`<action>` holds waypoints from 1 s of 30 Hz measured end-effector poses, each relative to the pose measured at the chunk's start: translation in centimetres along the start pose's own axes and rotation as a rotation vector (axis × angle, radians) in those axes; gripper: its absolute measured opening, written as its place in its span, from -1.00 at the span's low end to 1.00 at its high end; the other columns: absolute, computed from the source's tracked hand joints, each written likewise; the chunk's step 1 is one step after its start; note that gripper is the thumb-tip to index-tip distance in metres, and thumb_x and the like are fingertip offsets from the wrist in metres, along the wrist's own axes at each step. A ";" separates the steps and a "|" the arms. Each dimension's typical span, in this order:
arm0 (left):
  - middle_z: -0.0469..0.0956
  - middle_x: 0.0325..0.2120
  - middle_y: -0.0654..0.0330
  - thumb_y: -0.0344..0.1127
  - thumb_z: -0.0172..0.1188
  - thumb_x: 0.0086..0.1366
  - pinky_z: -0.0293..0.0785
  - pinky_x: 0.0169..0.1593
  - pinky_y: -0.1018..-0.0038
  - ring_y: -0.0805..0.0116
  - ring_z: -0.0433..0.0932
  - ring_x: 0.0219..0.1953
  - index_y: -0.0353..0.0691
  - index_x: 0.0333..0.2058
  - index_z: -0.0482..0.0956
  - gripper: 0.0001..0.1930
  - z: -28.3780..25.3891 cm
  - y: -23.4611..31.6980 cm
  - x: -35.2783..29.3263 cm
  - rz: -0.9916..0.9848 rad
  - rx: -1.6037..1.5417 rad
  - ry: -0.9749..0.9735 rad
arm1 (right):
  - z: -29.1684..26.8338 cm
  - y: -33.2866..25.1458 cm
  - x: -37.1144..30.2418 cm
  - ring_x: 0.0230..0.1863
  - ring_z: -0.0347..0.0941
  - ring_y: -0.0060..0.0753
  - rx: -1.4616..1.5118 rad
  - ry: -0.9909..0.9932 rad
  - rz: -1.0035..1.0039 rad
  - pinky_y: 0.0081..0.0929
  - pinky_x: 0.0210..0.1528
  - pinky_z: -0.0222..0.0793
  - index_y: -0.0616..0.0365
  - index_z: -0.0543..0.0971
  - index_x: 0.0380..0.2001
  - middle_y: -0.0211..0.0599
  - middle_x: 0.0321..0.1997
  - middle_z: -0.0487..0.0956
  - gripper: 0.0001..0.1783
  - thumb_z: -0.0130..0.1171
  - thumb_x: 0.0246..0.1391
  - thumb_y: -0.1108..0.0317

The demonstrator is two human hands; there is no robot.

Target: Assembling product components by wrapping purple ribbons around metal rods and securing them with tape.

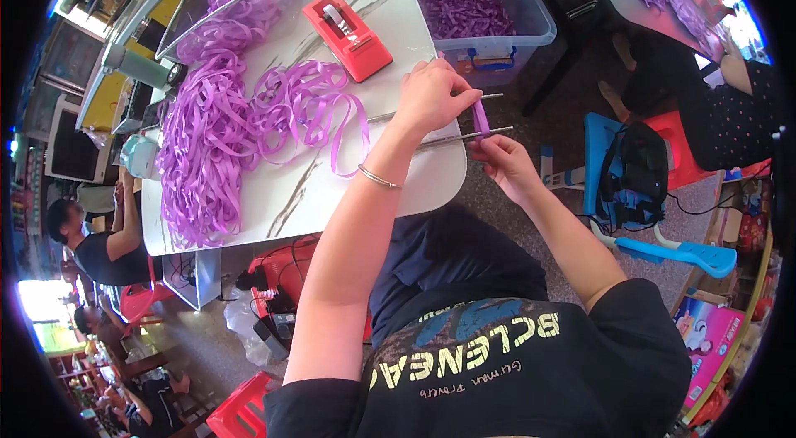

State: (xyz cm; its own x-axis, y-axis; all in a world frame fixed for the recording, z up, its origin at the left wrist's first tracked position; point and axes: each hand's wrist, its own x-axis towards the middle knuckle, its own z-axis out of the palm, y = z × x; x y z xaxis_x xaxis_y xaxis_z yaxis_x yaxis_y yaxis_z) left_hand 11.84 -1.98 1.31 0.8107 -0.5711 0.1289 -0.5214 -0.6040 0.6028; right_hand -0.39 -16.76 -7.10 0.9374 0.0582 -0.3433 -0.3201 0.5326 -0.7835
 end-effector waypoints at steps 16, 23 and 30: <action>0.44 -0.45 0.29 -0.10 -0.14 0.33 0.36 -0.35 0.56 0.52 0.41 -0.42 -0.22 -0.07 0.35 -0.65 -1.7 4.5 -8.7 -0.390 -1.290 -0.188 | 2.1 -2.3 -3.3 -0.54 0.38 -0.73 -0.206 0.068 0.002 -0.80 -0.52 0.20 0.17 0.53 -0.35 -0.46 -0.53 0.52 -0.79 0.07 0.10 0.25; 0.38 -0.53 0.25 -0.02 -0.21 0.34 0.33 -0.38 0.57 0.47 0.38 -0.51 -0.31 -0.13 0.32 -0.57 0.3 5.9 -10.3 -0.684 -1.850 -0.365 | 3.0 -3.2 -3.6 -0.64 0.32 -0.79 -0.280 -0.002 -0.070 -0.83 -0.64 0.11 0.11 0.48 -0.42 -0.55 -0.63 0.45 -0.83 0.05 0.12 0.25; 0.34 -0.57 0.28 -0.14 -0.19 0.32 0.29 -0.42 0.59 0.50 0.32 -0.52 -0.22 -0.49 0.33 -0.69 2.6 5.2 -9.3 -0.616 -2.234 -0.436 | 3.3 -3.1 -3.4 -0.59 0.37 -0.78 -0.278 0.009 -0.141 -0.83 -0.61 0.14 0.12 0.48 -0.39 -0.54 -0.58 0.48 -0.82 0.05 0.12 0.23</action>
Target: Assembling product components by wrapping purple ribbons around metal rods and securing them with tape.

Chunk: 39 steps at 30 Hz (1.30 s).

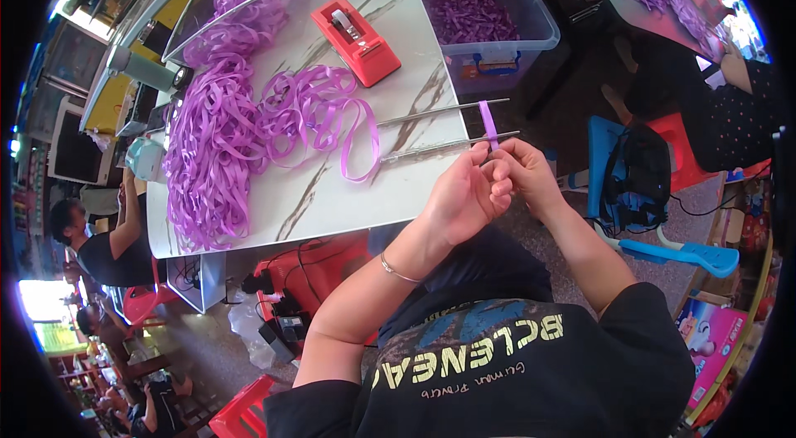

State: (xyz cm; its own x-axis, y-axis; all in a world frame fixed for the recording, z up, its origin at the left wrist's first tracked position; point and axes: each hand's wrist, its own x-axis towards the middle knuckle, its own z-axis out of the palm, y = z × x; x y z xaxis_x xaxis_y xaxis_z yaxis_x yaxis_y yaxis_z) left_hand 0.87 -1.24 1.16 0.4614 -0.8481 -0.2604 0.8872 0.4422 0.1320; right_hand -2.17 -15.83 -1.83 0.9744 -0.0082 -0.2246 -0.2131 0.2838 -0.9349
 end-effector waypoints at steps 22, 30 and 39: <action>0.39 -0.37 0.22 -0.37 -0.06 0.17 0.32 -0.15 0.48 0.38 0.38 -0.29 -0.03 -0.21 0.21 -0.79 -1.4 0.2 -0.5 0.053 0.047 -0.190 | 11.0 -12.1 19.4 -0.51 0.14 -0.76 -0.812 -0.304 -0.026 -0.80 -0.55 0.03 0.10 0.58 -0.32 -0.56 -0.39 0.53 -0.71 0.16 -0.02 0.13; 0.39 -0.36 0.23 -0.37 -0.06 0.17 0.33 -0.15 0.48 0.39 0.38 -0.29 -0.03 -0.21 0.20 -0.79 -1.5 0.2 -0.3 0.049 0.055 -0.208 | 11.0 -13.6 19.7 -0.65 0.09 -0.87 -0.450 -0.394 0.092 -0.84 -0.74 -0.20 0.13 0.58 -0.41 -0.56 -0.46 0.54 -0.78 0.22 -0.07 0.21; 0.39 -0.37 0.24 -0.39 -0.06 0.15 0.32 -0.16 0.48 0.39 0.38 -0.29 -0.02 -0.21 0.20 -0.77 -1.4 0.2 -0.4 0.059 0.043 -0.210 | 9.9 -9.1 14.0 -0.56 0.24 -0.85 -0.392 -0.291 0.056 -0.86 -0.63 0.00 0.11 0.56 -0.40 -0.48 -0.45 0.56 -0.78 0.20 -0.06 0.21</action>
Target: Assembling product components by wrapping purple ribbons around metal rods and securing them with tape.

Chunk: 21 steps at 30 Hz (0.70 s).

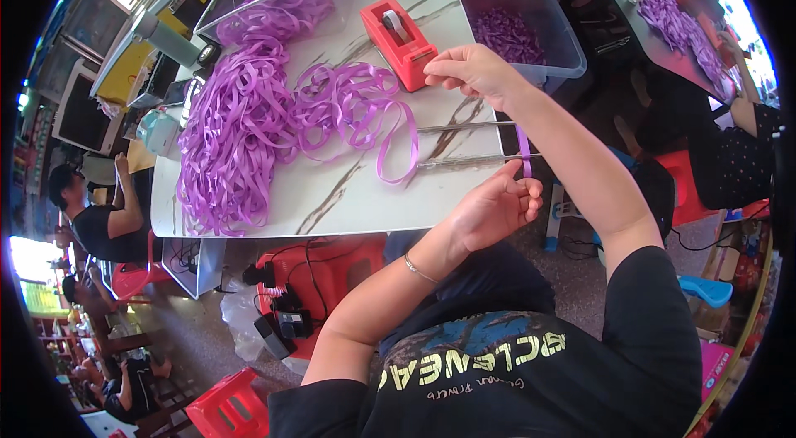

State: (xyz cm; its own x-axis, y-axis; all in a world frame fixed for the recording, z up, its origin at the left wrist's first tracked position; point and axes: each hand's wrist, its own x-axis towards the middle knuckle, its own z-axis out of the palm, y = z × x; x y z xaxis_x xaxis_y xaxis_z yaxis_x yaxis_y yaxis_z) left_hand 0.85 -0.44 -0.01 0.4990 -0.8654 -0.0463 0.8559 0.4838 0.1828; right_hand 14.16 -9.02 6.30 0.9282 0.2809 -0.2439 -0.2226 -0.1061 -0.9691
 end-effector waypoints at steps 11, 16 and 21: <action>0.38 -0.39 0.23 -0.40 -0.04 0.15 0.32 -0.16 0.47 0.39 0.37 -0.30 -0.03 -0.19 0.19 -0.76 -0.1 0.1 -0.2 0.004 0.008 0.006 | 0.6 0.2 0.7 -0.56 0.48 -0.53 -0.596 0.350 -0.349 -0.48 -0.41 0.35 0.14 0.60 -0.52 -0.40 -0.59 0.58 -0.71 0.24 -0.14 0.11; 0.38 -0.39 0.24 -0.40 -0.04 0.16 0.32 -0.16 0.47 0.39 0.37 -0.29 -0.03 -0.20 0.18 -0.76 -0.1 0.0 -0.2 -0.003 0.014 0.025 | -1.7 1.0 0.0 -0.54 0.44 -0.58 -0.838 0.152 -0.221 -0.61 -0.41 0.31 0.24 0.57 -0.51 -0.38 -0.60 0.56 -0.75 0.22 -0.11 0.23; 0.37 -0.39 0.25 -0.39 -0.04 0.18 0.32 -0.15 0.48 0.39 0.36 -0.29 -0.04 -0.21 0.20 -0.79 0.1 0.2 -0.2 -0.012 0.025 0.035 | -5.5 1.7 -4.0 -0.50 0.39 -0.63 -0.476 -0.233 -0.182 -0.62 -0.36 0.27 0.19 0.53 -0.50 -0.43 -0.58 0.51 -0.80 0.14 -0.01 0.26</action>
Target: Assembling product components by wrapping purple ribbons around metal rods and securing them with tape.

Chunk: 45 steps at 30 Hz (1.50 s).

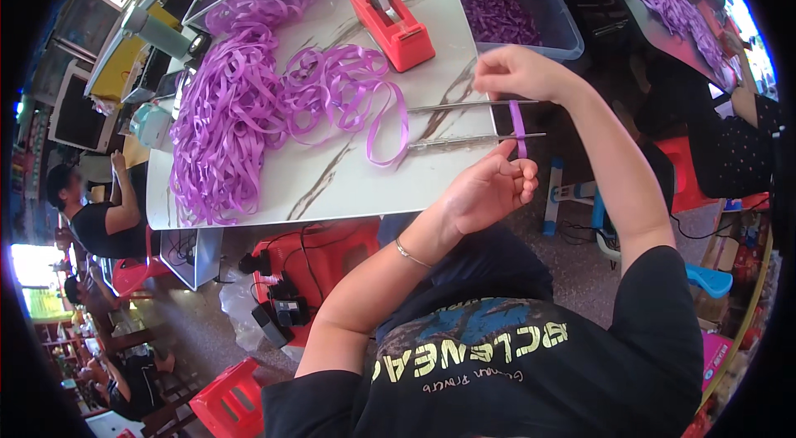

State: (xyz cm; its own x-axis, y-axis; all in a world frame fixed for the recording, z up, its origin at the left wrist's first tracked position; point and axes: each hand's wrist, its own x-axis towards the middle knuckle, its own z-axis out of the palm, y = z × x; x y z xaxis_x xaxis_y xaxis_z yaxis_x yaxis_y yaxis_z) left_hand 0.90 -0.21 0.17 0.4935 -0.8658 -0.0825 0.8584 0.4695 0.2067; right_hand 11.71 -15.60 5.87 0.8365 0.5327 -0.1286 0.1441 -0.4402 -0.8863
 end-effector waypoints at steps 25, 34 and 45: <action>0.32 -0.47 0.28 -0.40 -0.06 0.16 0.30 -0.17 0.52 0.44 0.33 -0.34 -0.12 -0.01 0.16 -0.62 0.8 -0.2 0.4 0.012 0.039 0.006 | -0.5 10.4 -6.8 -0.64 0.29 -0.64 0.293 0.339 0.061 -0.61 -0.54 0.20 0.06 0.52 -0.55 -0.60 -0.56 0.45 -0.71 0.12 -0.04 0.06; 0.31 -0.48 0.30 -0.38 -0.05 0.15 0.30 -0.17 0.52 0.46 0.32 -0.35 -0.14 0.03 0.14 -0.57 0.5 -0.1 0.0 0.020 0.062 -0.021 | 8.9 13.5 -4.5 -0.63 0.21 -0.80 1.603 -0.156 -0.138 -0.86 -0.54 0.12 0.13 0.30 0.02 -0.65 -0.62 0.30 -0.58 -0.04 0.15 0.18; 0.30 -0.48 0.30 -0.38 -0.05 0.15 0.30 -0.17 0.51 0.45 0.32 -0.35 -0.13 0.01 0.16 -0.59 0.6 -0.2 0.2 0.023 0.053 0.000 | 4.5 9.8 -6.3 -0.55 0.31 -0.79 1.060 0.062 0.148 -0.82 -0.58 0.16 0.09 0.49 -0.37 -0.61 -0.51 0.44 -0.77 0.08 0.05 0.16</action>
State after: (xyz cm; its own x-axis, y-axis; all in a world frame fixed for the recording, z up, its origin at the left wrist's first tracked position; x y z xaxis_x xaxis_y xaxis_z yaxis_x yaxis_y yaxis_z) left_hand 0.77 -0.52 0.70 0.5129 -0.8550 -0.0767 0.8382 0.4794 0.2600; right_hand 5.42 -20.01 -4.03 0.8378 0.4747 -0.2697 -0.4683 0.3710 -0.8019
